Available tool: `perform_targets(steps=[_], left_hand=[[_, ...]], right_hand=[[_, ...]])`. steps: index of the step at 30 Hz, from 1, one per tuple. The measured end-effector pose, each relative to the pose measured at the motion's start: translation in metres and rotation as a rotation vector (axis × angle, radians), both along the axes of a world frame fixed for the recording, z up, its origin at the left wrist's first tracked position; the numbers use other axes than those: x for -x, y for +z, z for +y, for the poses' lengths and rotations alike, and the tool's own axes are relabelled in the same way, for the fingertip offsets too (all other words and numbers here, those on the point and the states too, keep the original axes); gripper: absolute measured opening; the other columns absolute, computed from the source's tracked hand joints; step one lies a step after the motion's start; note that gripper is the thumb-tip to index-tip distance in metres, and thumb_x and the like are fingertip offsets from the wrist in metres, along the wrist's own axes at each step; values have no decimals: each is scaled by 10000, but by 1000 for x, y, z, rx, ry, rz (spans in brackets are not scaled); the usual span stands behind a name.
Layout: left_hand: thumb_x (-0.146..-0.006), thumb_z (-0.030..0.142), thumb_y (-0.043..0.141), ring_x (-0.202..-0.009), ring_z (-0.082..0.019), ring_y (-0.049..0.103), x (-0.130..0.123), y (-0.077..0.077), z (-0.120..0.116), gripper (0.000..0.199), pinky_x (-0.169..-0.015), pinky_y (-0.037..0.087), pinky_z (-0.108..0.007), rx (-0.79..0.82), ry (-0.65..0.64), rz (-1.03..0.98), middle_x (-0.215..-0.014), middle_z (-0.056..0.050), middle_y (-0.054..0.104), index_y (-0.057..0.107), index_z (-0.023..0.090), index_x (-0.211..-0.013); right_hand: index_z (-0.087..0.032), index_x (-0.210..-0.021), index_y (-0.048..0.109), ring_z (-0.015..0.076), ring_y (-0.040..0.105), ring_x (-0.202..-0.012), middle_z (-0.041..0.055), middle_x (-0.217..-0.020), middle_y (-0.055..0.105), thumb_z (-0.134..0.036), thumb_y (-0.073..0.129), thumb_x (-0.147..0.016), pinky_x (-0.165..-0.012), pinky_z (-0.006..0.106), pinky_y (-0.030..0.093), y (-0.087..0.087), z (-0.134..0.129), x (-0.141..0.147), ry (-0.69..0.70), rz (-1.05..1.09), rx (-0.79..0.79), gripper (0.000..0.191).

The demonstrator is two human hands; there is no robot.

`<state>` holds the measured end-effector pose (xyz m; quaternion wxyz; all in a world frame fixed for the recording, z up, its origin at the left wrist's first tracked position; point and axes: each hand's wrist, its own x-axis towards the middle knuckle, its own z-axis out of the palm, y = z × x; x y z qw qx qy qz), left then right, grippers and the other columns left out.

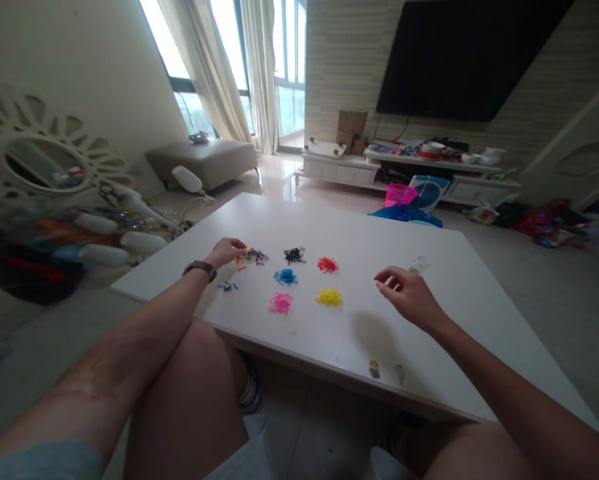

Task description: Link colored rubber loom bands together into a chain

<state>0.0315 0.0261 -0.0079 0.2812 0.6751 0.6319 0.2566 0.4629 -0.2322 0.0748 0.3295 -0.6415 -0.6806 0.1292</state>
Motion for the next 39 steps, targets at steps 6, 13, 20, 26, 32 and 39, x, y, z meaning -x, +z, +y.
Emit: perform_targets(steps=[6,13,20,26,32,39], left_hand=[[-614,323,744,-770,-199,638,-6,-15,8,316,-651,437,-255,-43,-95,239,-835,-70,740,783,164,-884],[-627,282,726,-681,-179,594,-9,-19,10,235,-611,413,-260,-10,-97,306,-689,-49,694,782,159,-819],[-607,327,754,-660,-175,584,-9,-11,9,173,-598,412,-252,-43,-92,208,-623,-49,674,735,171,-679],[-626,345,731,-625,-155,564,-10,-11,7,195,-566,384,-237,-71,-106,157,-625,-34,661,705,169,-707],[-653,353,717,-625,-144,570,-11,-11,9,252,-568,390,-229,-89,-122,118,-694,-42,687,720,155,-809],[-599,305,743,-657,-154,588,-13,-15,11,204,-604,413,-239,-66,-187,158,-717,-48,710,743,167,-749]], right_hand=[[-185,-826,678,155,617,-630,42,-791,699,-276,581,-830,-587,276,480,-3,3,2,37,-22,1,133],[-185,-821,676,159,619,-646,47,-808,701,-277,572,-832,-579,274,477,-7,4,2,49,-56,27,138],[-186,-807,676,164,617,-635,50,-787,697,-280,570,-832,-577,283,482,-9,4,-1,61,-57,19,144],[-185,-792,675,167,614,-633,55,-778,698,-285,572,-830,-570,286,479,-9,5,-1,83,-64,8,148],[-180,-795,676,161,610,-628,50,-767,690,-281,570,-831,-572,281,473,-9,5,-1,89,-65,23,151],[-180,-790,678,166,615,-630,53,-767,696,-289,569,-832,-577,285,473,-10,5,0,99,-65,40,160]])
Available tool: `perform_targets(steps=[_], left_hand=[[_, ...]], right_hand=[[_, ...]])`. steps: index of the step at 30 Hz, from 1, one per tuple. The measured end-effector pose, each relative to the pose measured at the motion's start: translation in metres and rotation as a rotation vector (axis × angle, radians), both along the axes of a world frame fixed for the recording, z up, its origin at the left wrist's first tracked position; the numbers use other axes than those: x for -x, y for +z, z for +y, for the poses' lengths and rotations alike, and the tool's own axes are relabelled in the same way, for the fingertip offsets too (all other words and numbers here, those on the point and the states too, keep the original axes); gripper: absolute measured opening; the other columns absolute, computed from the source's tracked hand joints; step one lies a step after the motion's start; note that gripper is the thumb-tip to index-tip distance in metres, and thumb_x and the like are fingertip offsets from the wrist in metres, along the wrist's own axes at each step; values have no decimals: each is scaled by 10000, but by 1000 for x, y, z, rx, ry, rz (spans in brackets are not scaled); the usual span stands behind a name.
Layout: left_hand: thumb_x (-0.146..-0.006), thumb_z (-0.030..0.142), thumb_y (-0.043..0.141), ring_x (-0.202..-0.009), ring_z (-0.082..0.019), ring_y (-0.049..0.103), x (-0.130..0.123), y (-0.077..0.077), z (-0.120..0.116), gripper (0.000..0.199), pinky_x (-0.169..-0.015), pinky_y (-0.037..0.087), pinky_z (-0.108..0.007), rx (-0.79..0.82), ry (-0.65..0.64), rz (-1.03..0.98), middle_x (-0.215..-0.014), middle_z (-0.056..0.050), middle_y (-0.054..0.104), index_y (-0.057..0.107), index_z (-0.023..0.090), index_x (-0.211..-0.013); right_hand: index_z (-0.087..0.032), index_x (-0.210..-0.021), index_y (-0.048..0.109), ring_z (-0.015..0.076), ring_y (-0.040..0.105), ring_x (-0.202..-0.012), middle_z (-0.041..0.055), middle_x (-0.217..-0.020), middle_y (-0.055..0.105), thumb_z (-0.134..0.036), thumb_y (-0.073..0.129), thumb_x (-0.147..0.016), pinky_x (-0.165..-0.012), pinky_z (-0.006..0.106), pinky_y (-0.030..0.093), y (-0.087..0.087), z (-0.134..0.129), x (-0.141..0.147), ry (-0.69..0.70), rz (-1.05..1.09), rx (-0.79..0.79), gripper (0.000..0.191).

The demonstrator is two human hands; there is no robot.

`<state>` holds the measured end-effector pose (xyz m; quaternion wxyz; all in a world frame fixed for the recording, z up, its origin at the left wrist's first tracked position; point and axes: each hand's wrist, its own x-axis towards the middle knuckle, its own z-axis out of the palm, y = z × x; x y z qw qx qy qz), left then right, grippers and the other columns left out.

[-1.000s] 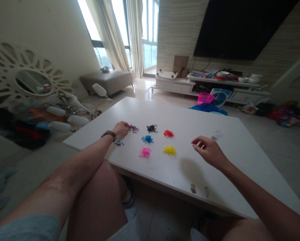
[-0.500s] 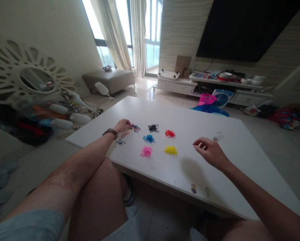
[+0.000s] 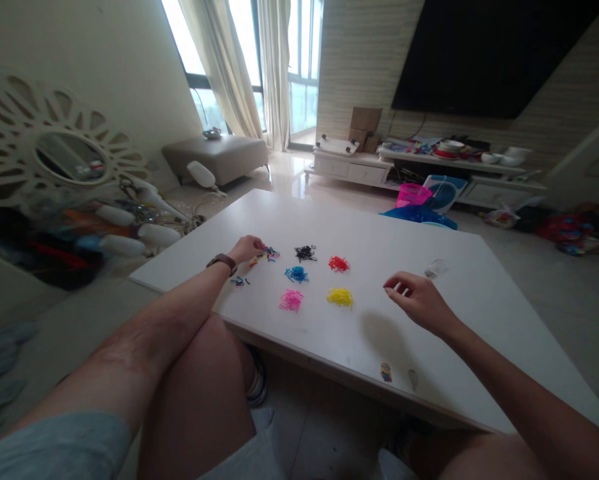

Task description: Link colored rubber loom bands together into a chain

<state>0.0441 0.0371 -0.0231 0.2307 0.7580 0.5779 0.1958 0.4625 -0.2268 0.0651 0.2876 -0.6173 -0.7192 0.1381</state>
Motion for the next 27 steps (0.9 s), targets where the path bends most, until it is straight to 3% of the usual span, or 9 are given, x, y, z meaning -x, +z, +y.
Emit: perform_targets(steps=[10,19,23,27], left_hand=[[-583,228,688,-606,-169,569,-8,-1,-1,61,-597,427,-259,20,21,65,-599,-45,666,707,175,-606],[-632,284,707,-647,-180,600,-11,16,-4,145,-608,441,-262,26,56,18,-695,-76,706,727,158,-700],[-674,352,701,-661,-166,604,-26,28,-19,242,-610,456,-256,60,7,-191,-728,-74,708,731,135,-777],[-690,395,731,-710,-163,617,-62,44,-46,339,-627,473,-262,210,-122,-464,-779,-85,709,737,112,-876]], right_hand=[[-190,-781,681,165,617,-622,45,-754,700,-283,571,-832,-581,283,473,-2,0,0,14,-12,6,153],[-192,-775,677,160,611,-613,35,-731,691,-277,570,-832,-586,279,471,0,0,1,20,-24,15,148],[-193,-761,673,162,614,-619,33,-727,688,-275,574,-826,-580,279,470,-1,1,3,30,-14,23,145],[-193,-767,680,158,617,-632,29,-732,689,-269,577,-839,-579,272,475,-5,2,5,63,-1,32,146]])
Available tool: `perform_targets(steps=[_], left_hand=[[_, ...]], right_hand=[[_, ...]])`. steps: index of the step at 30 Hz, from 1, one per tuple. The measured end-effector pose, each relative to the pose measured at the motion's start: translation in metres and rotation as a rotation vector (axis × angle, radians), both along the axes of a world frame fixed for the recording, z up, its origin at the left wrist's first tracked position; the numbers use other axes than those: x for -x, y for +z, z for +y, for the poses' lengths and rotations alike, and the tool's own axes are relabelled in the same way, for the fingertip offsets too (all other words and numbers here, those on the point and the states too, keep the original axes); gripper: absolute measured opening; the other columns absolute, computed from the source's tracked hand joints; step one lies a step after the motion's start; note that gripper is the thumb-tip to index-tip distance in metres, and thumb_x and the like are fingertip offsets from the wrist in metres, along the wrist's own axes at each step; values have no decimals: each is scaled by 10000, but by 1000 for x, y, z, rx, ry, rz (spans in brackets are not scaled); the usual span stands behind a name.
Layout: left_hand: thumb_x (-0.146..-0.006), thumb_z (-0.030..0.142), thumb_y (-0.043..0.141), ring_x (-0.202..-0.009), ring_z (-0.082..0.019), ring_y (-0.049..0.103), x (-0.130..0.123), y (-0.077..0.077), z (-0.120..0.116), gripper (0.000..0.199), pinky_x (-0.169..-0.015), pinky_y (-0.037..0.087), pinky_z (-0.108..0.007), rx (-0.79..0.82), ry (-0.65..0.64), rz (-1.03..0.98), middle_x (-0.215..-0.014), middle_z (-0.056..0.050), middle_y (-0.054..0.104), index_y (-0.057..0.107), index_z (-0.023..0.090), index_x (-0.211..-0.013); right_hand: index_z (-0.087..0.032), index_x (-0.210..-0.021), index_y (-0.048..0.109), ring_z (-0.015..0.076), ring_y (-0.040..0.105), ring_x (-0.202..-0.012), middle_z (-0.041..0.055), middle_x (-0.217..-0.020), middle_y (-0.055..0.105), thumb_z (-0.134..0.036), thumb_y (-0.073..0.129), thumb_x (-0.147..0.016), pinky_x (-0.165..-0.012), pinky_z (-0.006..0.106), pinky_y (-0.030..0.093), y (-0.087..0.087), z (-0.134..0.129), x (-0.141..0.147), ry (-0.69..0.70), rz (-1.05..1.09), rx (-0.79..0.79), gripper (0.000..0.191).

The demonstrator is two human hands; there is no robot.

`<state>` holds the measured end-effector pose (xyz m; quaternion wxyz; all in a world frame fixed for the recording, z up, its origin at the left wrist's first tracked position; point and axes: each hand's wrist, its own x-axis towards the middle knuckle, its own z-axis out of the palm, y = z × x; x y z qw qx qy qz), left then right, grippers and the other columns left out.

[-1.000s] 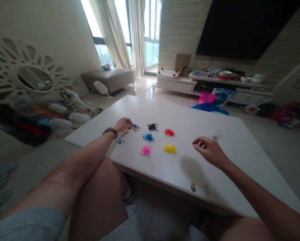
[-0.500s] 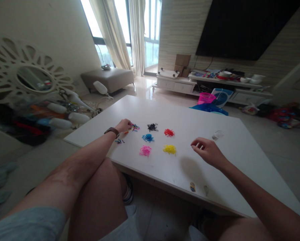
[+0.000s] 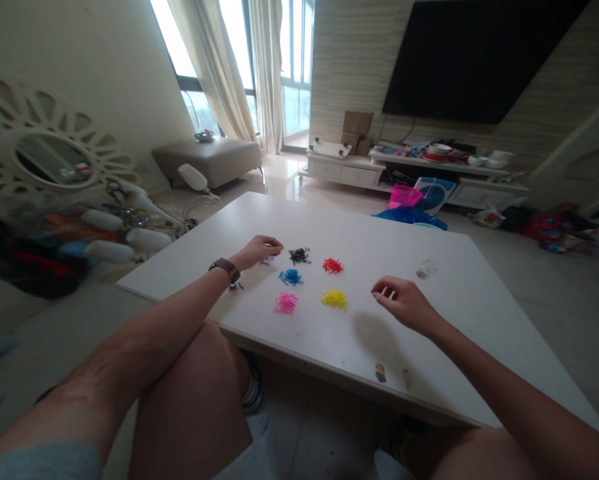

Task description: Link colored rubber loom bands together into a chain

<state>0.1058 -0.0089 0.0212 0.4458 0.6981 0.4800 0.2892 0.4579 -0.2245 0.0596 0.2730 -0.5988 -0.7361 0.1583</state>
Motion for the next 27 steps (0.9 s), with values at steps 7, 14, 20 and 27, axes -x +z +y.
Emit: perform_targets(steps=[7,14,20,27], left_hand=[[-691,304,793,-739,-136,615,-73,22,-61,226,-737,505,-282,234,-290,-201,-805,-65,710,744,127,-822],[-704,395,815,-753,-144,623,-120,16,-104,313,-757,502,-303,384,-557,-283,-823,-89,709,752,121,-844],[-687,411,833,-720,-127,595,-138,14,-114,321,-742,486,-293,426,-616,-339,-752,-59,669,748,125,-807],[-648,420,851,-719,-114,575,-141,10,-116,381,-754,465,-293,474,-635,-344,-764,-43,664,746,104,-834]], right_hand=[[-188,-880,691,151,635,-674,36,-782,693,-307,599,-888,-602,268,506,-6,-1,8,82,62,-5,151],[-193,-947,697,160,652,-715,49,-835,705,-326,650,-881,-616,275,518,-5,-4,17,110,114,-90,156],[-195,-899,713,146,635,-677,33,-808,706,-279,640,-891,-623,266,498,-2,-5,16,120,78,-111,111],[-198,-864,702,129,604,-662,25,-795,678,-180,594,-895,-624,248,467,-3,-4,14,155,-6,-188,114]])
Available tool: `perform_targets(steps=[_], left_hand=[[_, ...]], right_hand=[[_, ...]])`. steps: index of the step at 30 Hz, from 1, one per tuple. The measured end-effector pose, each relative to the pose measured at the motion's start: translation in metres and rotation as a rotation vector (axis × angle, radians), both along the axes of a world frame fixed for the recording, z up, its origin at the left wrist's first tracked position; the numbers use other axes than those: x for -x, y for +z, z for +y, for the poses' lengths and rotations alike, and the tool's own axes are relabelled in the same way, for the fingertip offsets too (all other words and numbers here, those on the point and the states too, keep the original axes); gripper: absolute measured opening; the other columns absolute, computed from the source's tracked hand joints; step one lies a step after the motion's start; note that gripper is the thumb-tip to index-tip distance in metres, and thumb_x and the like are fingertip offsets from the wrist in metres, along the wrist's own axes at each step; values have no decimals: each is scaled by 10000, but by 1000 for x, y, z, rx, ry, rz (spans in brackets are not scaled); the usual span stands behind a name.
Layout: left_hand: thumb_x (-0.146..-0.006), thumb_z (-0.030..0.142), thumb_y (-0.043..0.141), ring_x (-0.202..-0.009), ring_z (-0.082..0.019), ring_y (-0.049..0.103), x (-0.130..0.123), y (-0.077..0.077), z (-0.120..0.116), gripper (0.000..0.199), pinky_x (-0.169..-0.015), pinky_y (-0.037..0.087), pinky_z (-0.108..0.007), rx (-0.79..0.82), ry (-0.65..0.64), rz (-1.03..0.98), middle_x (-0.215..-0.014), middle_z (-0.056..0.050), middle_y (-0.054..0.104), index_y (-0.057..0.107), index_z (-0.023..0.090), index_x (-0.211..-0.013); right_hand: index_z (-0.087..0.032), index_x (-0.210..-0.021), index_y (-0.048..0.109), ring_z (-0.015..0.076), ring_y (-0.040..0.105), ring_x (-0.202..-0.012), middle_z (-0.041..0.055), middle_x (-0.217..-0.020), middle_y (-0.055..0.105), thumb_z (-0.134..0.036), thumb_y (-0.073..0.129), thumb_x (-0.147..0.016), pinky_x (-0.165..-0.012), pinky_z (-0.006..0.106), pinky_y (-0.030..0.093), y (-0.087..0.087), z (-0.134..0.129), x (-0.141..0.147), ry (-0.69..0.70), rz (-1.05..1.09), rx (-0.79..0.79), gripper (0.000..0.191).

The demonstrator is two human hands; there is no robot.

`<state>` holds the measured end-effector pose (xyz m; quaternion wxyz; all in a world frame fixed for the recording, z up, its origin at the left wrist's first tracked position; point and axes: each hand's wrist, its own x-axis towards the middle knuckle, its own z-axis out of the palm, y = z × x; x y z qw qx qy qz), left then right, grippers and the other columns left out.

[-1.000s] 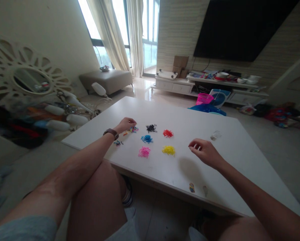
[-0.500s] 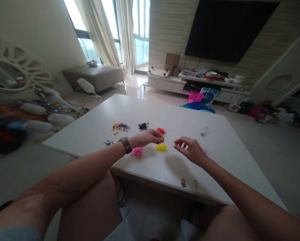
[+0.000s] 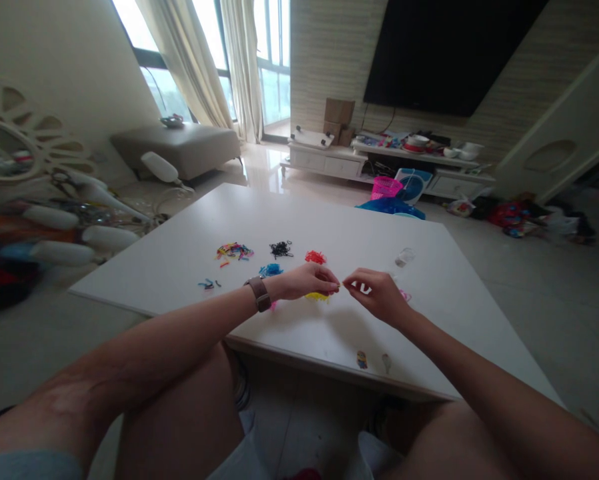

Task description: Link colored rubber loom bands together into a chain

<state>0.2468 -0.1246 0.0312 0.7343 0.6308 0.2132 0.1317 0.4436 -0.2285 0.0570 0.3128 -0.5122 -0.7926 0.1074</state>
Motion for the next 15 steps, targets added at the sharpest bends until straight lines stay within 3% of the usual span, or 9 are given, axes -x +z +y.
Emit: perform_targets(steps=[11,15], left_hand=[[-649,367,865,-732,-115,587,1,2,0,353,-754,465,-288,104,21,-29,-775,-51,675,741,100,-843],[-672,273,857,-762,-114,598,2,1,3,284,-737,471,-254,219,80,-28,-814,-68,674,727,91,-848]], right_hand=[[-198,-837,680,123,583,-629,14,-765,659,-189,606,-889,-609,250,453,-2,0,3,-16,-5,-14,91],[-193,-849,675,126,568,-605,18,-754,652,-199,605,-887,-595,260,452,-4,1,0,-71,22,-18,80]])
